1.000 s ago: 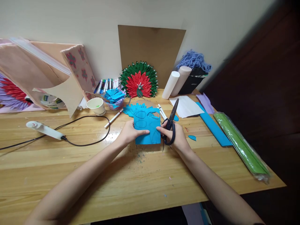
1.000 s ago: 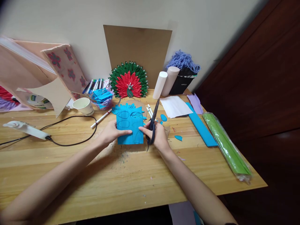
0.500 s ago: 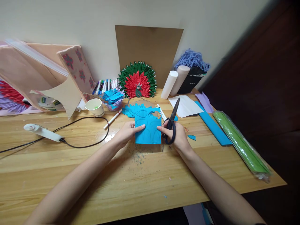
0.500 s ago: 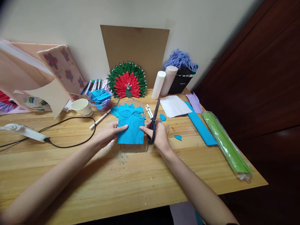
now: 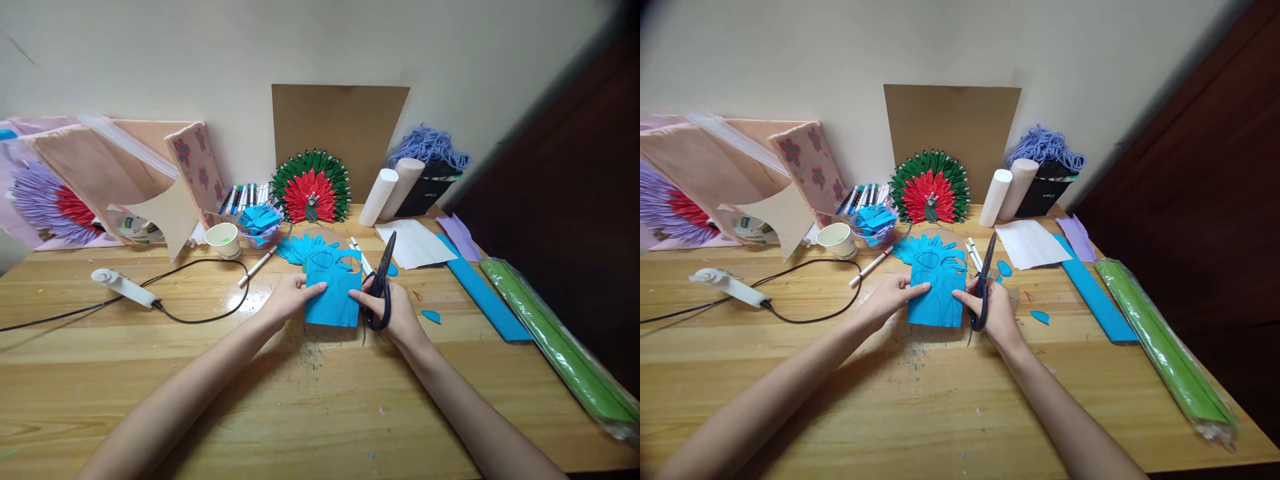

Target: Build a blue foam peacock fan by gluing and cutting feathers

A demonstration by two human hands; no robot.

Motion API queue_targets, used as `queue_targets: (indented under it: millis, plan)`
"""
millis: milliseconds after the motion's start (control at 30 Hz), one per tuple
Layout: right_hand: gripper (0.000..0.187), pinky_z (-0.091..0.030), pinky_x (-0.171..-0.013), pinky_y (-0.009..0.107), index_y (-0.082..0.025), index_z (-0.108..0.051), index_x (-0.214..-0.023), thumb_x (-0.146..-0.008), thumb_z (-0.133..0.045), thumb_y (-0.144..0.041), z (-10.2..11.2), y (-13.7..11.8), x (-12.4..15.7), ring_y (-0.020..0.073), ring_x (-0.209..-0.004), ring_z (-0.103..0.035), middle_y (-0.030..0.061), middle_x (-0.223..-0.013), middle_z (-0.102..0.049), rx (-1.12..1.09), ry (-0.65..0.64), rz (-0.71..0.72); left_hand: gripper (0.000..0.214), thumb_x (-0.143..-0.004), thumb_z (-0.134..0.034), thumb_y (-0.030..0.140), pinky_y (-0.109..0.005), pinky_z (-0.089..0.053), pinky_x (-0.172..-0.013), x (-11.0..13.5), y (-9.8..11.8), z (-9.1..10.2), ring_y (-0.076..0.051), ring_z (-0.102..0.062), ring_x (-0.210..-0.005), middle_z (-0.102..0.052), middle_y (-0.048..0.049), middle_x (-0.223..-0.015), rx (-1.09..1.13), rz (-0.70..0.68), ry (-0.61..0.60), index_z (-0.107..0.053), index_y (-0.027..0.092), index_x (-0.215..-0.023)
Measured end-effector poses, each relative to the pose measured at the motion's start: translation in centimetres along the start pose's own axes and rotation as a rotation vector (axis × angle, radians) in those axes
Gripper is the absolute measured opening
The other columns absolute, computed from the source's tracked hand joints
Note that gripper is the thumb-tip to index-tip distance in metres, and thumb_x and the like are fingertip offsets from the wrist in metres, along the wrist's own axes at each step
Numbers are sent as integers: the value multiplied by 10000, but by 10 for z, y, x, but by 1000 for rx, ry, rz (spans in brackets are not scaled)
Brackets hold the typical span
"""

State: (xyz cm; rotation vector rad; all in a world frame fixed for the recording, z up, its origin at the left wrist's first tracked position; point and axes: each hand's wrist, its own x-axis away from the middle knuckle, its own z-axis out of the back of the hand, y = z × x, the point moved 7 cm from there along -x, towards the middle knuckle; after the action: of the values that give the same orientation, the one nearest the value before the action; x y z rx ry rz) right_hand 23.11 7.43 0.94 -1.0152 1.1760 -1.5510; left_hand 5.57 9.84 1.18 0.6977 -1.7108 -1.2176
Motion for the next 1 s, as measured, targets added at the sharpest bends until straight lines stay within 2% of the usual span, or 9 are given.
queue_targets:
  millis: [167,333,500,667,833,1000]
  plan:
    - [466,-395,-441,249,-177,-523,-656,-457,-802,-493,-1,2,0,125,-472,-493,-23,-530,-542,-31,-14,-30,250,-673,-701,385,-292,-488,-669,-2,-3,4,-180,-637,-704,-715,-70,-815,-30,3,62,-691,144,-742]
    - [445,-387,-415,248,-187,-513,-661,-487,-787,-492,-4,3,2,128,-444,-488,-33,-507,-527,-51,-37,-65,300,-678,-676,431,-282,-468,-614,-3,-4,7,-176,-614,-652,-698,-67,-746,-72,1,88,-676,131,-700]
    - [441,-398,-419,245,-184,-515,-659,-487,-789,-483,-5,1,4,140,-448,-523,-25,-501,-535,-55,-42,-78,363,-658,-670,479,-228,-377,-488,-4,-4,14,-119,-519,-523,-623,-26,-595,-158,-39,188,-605,128,-592]
    - [438,-413,-442,244,-170,-534,-689,-516,-771,-496,-5,3,4,138,-476,-532,-14,-535,-547,-63,-43,-37,411,-641,-662,524,-225,-357,-465,-6,-6,14,-135,-524,-540,-610,-38,-600,-156,-90,196,-618,117,-662]
    - [498,-376,-433,223,-177,-469,-632,-441,-800,-496,-6,5,2,102,-464,-459,-54,-516,-474,-20,-47,-9,411,-640,-664,523,-215,-353,-452,-5,-6,13,-140,-535,-546,-590,-22,-562,-201,-121,219,-604,116,-649]
    - [488,-349,-432,217,-181,-467,-664,-484,-774,-514,-4,1,1,94,-472,-432,-58,-536,-455,55,-42,34,395,-643,-671,505,-236,-432,-501,-4,-4,8,-166,-596,-607,-652,-43,-646,-165,-106,184,-632,117,-706]
